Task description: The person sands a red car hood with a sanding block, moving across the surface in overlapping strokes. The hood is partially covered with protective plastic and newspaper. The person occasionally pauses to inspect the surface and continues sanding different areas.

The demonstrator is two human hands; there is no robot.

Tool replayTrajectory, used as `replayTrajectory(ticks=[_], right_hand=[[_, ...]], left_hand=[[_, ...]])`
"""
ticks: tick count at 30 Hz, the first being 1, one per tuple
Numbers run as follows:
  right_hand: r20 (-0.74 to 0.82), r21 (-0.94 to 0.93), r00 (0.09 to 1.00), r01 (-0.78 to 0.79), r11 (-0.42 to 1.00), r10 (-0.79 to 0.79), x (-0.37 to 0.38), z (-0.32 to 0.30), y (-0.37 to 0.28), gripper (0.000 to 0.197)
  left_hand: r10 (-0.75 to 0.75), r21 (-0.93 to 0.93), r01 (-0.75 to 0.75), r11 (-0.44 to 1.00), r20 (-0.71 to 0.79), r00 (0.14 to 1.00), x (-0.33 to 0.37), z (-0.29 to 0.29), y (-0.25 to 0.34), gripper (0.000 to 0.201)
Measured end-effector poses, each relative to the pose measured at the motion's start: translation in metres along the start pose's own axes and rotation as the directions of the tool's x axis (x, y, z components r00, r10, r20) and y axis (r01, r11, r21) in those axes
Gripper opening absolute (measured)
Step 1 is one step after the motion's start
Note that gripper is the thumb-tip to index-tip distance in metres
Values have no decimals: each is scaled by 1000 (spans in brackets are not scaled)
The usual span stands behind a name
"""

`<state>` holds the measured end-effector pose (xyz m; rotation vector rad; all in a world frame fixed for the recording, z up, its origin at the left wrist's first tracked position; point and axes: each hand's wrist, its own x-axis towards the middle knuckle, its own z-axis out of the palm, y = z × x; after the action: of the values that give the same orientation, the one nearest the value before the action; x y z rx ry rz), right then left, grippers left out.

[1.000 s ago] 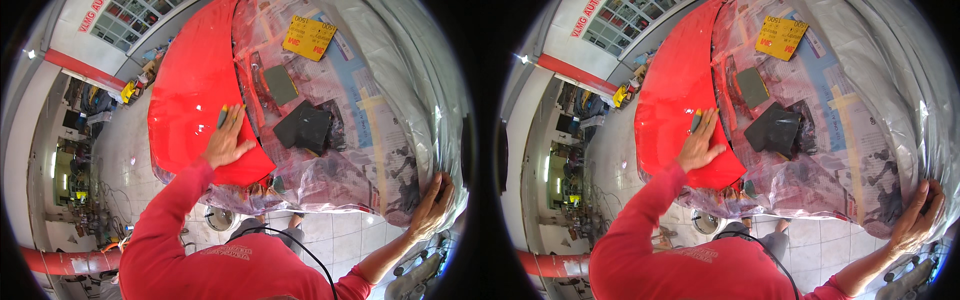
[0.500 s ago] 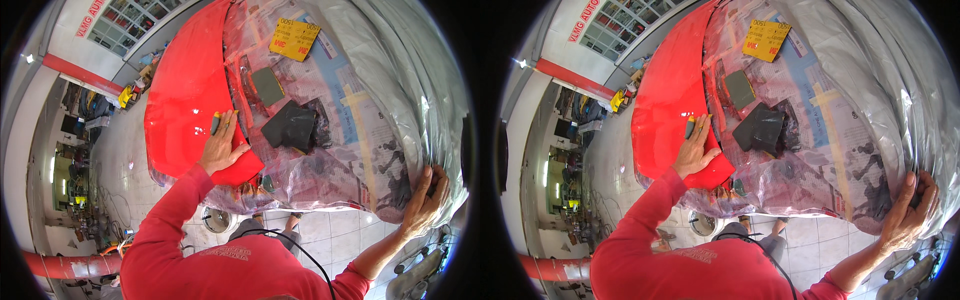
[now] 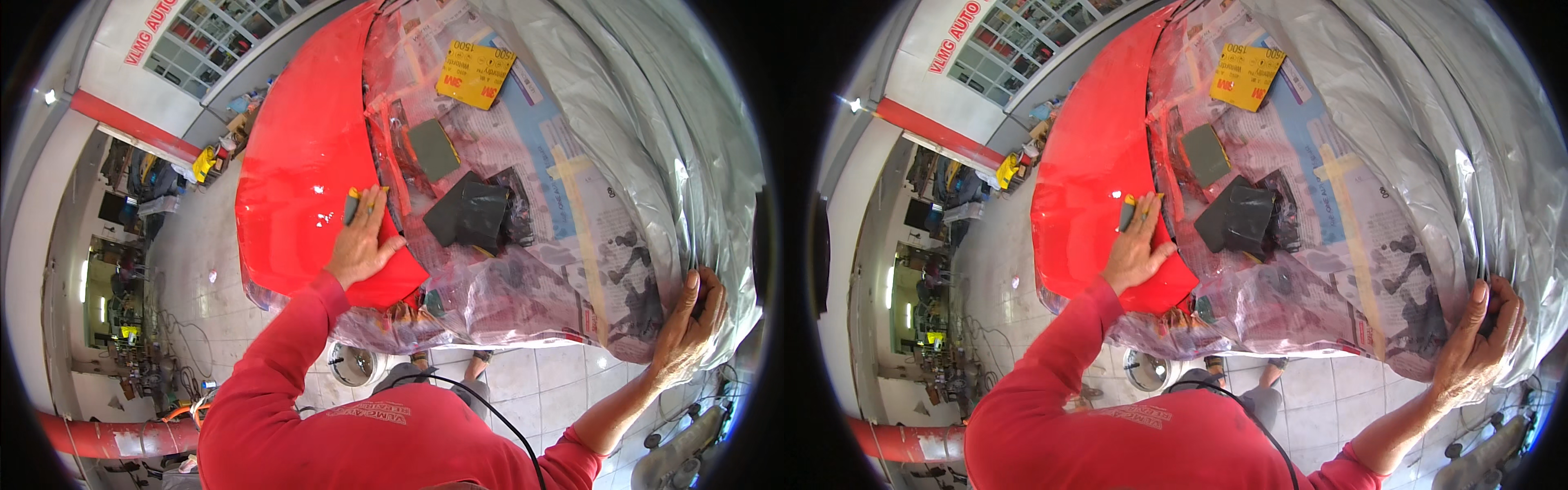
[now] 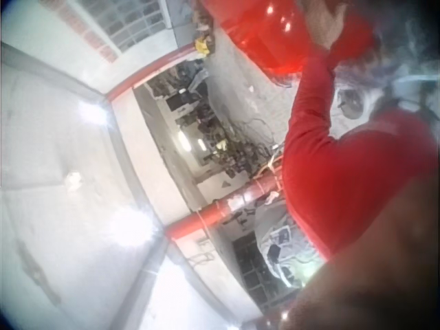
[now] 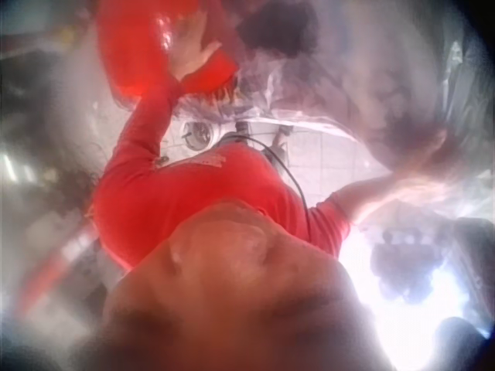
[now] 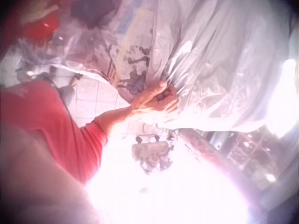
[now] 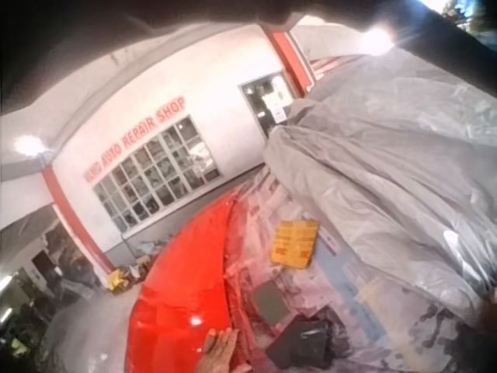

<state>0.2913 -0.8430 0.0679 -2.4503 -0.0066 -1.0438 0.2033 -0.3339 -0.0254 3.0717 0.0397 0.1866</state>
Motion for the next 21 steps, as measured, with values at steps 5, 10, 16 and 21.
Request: replayTrajectory(ticks=[5, 10, 16, 21], right_hand=[[34, 12, 999, 4, 1000, -5, 1, 2, -4, 39], [31, -48, 999, 45, 998, -44, 3, -1, -5, 40], [40, -29, 999, 3, 1000, -1, 3, -5, -7, 47], [9, 4, 996, 90, 996, -90, 4, 4, 0, 47]], left_hand=[[-292, -133, 294, 947, 35, 956, 80, -15, -76, 90], [-307, -160, 289, 944, -99, 946, 58, 17, -31, 95], [-313, -199, 306, 931, -7, 950, -77, -5, -48, 95], [-687, -182, 663, 726, -136, 714, -78, 22, -129, 94]])
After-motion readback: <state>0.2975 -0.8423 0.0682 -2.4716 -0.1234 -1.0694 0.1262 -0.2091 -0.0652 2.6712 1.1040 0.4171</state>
